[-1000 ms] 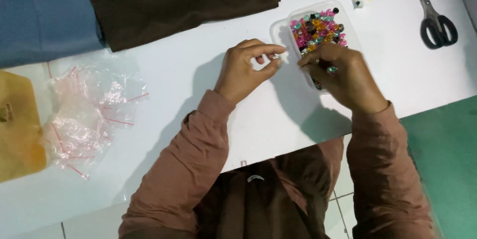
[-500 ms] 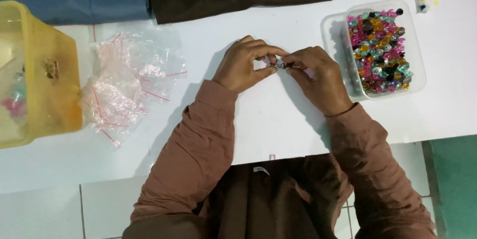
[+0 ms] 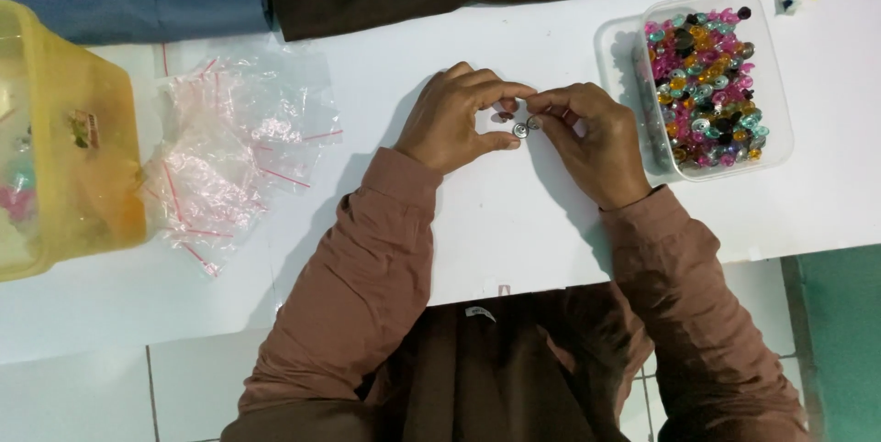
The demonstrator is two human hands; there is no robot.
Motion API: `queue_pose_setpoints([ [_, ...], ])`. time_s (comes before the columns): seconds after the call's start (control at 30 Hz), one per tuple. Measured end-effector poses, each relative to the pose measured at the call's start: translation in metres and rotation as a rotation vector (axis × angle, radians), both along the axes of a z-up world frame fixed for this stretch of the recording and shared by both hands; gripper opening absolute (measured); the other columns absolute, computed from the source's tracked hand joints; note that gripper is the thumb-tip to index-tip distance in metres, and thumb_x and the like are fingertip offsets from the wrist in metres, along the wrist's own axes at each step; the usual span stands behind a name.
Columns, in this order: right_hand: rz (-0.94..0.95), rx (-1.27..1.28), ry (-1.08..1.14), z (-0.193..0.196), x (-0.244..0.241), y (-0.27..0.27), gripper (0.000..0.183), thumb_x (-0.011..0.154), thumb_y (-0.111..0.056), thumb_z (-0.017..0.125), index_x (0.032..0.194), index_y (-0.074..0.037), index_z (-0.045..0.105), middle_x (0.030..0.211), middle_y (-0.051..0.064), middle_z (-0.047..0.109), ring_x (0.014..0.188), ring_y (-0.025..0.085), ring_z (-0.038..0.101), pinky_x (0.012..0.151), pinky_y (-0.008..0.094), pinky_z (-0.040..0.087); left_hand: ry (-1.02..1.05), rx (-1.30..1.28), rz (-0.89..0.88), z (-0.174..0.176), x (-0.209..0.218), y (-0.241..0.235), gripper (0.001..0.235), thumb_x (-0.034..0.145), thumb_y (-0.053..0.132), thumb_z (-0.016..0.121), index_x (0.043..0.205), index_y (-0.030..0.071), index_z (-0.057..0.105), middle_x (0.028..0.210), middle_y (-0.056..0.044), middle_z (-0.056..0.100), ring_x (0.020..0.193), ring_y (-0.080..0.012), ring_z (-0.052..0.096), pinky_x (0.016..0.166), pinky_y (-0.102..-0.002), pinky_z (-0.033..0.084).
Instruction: The person sorts small, round, metallic buttons from a plastic bag onto a white table. They arrange the buttons into a small group, then pick them up and place them into a new plastic bag. The person also handles a container of colorful beads and picks out several pink ones.
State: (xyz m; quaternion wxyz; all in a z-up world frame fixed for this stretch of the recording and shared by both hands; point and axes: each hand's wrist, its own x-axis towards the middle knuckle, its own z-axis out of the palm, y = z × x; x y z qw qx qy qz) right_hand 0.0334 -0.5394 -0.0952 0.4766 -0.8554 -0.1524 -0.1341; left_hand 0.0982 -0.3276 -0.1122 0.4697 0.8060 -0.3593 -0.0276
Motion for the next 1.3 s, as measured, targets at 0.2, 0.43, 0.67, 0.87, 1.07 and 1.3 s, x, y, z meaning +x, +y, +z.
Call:
queue_pose_setpoints([
  [0.2,0.006,-0.003,-0.05,0.002,0.001,0.003,0.024,0.093,0.018,0.072,0.112,0.004,0.075,0.094,0.019,0.069,0.082,0.025,0.065,0.073,0.035,0.056,-0.017,0.002,-0.001,0.001,-0.002,0.0,0.061,0.074,0.014,0.095,0.128,0.021,0.07,0.1,0.002,0.072,0.09,-0.0201,0.057,0.088,-0.039,0.046],
  [0.43,-0.015,-0.006,-0.129,0.029,-0.018,-0.026,0.022,0.091,0.015,0.075,0.11,0.004,0.075,0.094,0.02,0.069,0.079,0.03,0.068,0.071,0.038,0.059,-0.146,-0.116,0.018,0.004,-0.006,-0.012,0.061,0.087,0.026,0.091,0.141,0.024,0.062,0.11,0.003,0.068,0.097,-0.0172,0.06,0.093,-0.034,0.045],
  [0.67,-0.1,-0.543,-0.078,0.067,-0.04,-0.123,0.021,0.099,0.017,0.071,0.116,0.005,0.076,0.105,0.02,0.068,0.093,0.034,0.066,0.079,0.044,0.057,-0.374,-0.059,-0.08,0.017,-0.022,-0.072,0.038,0.103,0.032,0.072,0.136,0.016,0.063,0.12,-0.005,0.065,0.107,-0.0262,0.057,0.091,-0.042,0.048],
  [0.87,-0.004,-0.745,0.027,0.048,-0.029,-0.147,0.025,0.086,0.003,0.077,0.11,-0.004,0.078,0.105,0.014,0.073,0.094,0.031,0.068,0.078,0.042,0.055,-0.472,-0.053,-0.216,0.009,-0.035,-0.155,0.025,0.092,0.016,0.08,0.115,0.014,0.072,0.107,-0.005,0.066,0.099,-0.027,0.058,0.084,-0.042,0.051],
  [1.07,-0.034,-0.641,0.096,0.055,-0.019,-0.155,0.024,0.082,0.018,0.069,0.101,0.003,0.074,0.094,0.015,0.07,0.079,0.03,0.065,0.066,0.04,0.053,-0.418,0.011,-0.146,-0.012,-0.028,-0.2,0.023,0.082,0.003,0.081,0.102,0.015,0.077,0.094,-0.003,0.069,0.098,-0.0311,0.059,0.084,-0.048,0.053],
  [1.3,-0.167,-0.686,0.205,0.086,-0.044,-0.164,0.026,0.097,0.006,0.071,0.121,-0.001,0.078,0.107,0.016,0.075,0.084,0.029,0.07,0.074,0.04,0.055,-0.7,0.23,-0.177,-0.03,-0.02,-0.244,0.028,0.076,-0.006,0.075,0.077,0.021,0.08,0.073,0.0,0.064,0.077,-0.0312,0.062,0.072,-0.052,0.055],
])
